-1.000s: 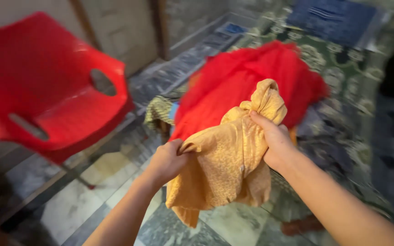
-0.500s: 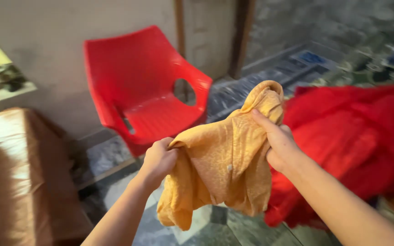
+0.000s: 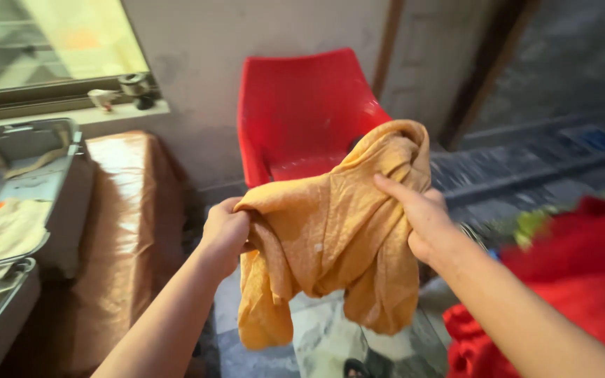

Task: Folding and packing various pieces of clothing into a suitcase.

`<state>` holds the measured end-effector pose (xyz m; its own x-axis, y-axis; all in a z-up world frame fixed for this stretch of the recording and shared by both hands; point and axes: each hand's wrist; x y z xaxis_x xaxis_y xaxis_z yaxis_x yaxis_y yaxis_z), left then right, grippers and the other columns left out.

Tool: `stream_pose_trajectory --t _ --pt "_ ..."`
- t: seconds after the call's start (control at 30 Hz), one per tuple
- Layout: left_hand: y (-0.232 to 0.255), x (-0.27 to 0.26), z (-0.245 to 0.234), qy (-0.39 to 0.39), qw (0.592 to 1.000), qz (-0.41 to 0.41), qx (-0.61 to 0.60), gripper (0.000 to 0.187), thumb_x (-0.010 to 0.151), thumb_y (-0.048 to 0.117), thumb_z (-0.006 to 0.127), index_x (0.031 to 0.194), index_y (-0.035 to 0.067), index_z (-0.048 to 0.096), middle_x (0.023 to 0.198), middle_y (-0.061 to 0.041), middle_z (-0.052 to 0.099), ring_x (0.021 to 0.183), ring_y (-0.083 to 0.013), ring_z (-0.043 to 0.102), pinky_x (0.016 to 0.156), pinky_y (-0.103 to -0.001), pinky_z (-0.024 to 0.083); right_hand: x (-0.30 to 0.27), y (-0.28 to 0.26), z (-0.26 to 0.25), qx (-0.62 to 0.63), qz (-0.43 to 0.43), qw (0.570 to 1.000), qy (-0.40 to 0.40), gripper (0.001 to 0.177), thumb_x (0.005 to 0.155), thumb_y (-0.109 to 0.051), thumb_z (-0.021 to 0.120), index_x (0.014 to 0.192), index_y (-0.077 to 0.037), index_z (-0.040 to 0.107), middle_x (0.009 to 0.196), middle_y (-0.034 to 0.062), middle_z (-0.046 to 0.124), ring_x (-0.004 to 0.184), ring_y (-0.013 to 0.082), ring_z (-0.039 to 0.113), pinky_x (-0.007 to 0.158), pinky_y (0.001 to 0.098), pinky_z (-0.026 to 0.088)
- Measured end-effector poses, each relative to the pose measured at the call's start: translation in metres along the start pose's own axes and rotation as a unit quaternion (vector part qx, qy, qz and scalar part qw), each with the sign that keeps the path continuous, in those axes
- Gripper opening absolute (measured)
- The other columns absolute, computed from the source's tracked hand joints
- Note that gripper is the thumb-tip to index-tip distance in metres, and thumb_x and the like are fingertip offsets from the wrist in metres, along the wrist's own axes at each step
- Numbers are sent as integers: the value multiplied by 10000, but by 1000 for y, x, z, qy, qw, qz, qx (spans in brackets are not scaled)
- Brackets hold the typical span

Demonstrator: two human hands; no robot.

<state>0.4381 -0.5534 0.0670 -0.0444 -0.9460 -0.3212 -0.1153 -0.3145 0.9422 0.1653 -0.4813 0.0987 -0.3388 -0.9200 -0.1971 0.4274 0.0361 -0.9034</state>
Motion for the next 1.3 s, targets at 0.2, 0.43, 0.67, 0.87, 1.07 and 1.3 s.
stream_pose_trajectory --t 0.2,0.43,0.67,0.87,1.07,1.3 --pt "1 40 -24 86 994 -26 -68 365 948 33 435 1189 58 708 1105 -135 742 978 -284 729 818 -470 606 56 4 29 -15 37 999 -30 441 806 -140 786 1204 9 668 1149 141 746 1018 282 741 892 445 616" --pt "18 88 -37 173 976 -36 -124 318 952 44 490 1193 26 697 1115 -160 720 974 -302 728 819 -477 616 147 -1 57 -35 53 991 -115 452 818 -173 772 1243 -56 670 1175 109 749 1054 256 734 923 421 597" --pt "30 125 -48 244 940 -27 -237 292 945 51 536 1188 -27 679 1134 -200 723 974 -343 743 794 -496 631 216 -4 88 -77 95 972 -199 445 853 -239 762 1254 -67 675 1199 90 748 1068 235 725 934 420 588" --pt "24 143 -68 317 905 -22 -284 278 932 57 626 1170 -75 683 1143 -226 720 972 -359 743 820 -510 627 264 7 118 -95 96 966 -222 403 884 -194 711 1264 -86 633 1173 90 733 1050 253 723 910 447 601" --pt "25 146 -93 332 874 -27 -354 266 927 63 648 1154 -69 685 1151 -218 717 985 -365 739 824 -521 630 289 21 157 -72 70 958 -270 346 927 -143 654 1262 -68 609 1156 94 721 1029 243 720 894 425 601" --pt "19 158 -134 333 859 -30 -389 275 921 84 670 1162 -45 699 1149 -199 726 1005 -352 735 800 -495 637 296 51 206 -54 59 942 -327 285 976 -139 592 1238 -44 651 1147 102 729 1017 225 717 896 383 593"
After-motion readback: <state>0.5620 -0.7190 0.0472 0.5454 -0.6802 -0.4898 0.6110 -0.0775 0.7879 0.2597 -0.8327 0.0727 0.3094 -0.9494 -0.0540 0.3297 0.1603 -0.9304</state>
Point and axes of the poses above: each hand's wrist, its own x-axis towards the middle knuckle, its own z-axis out of the palm, y = z × x
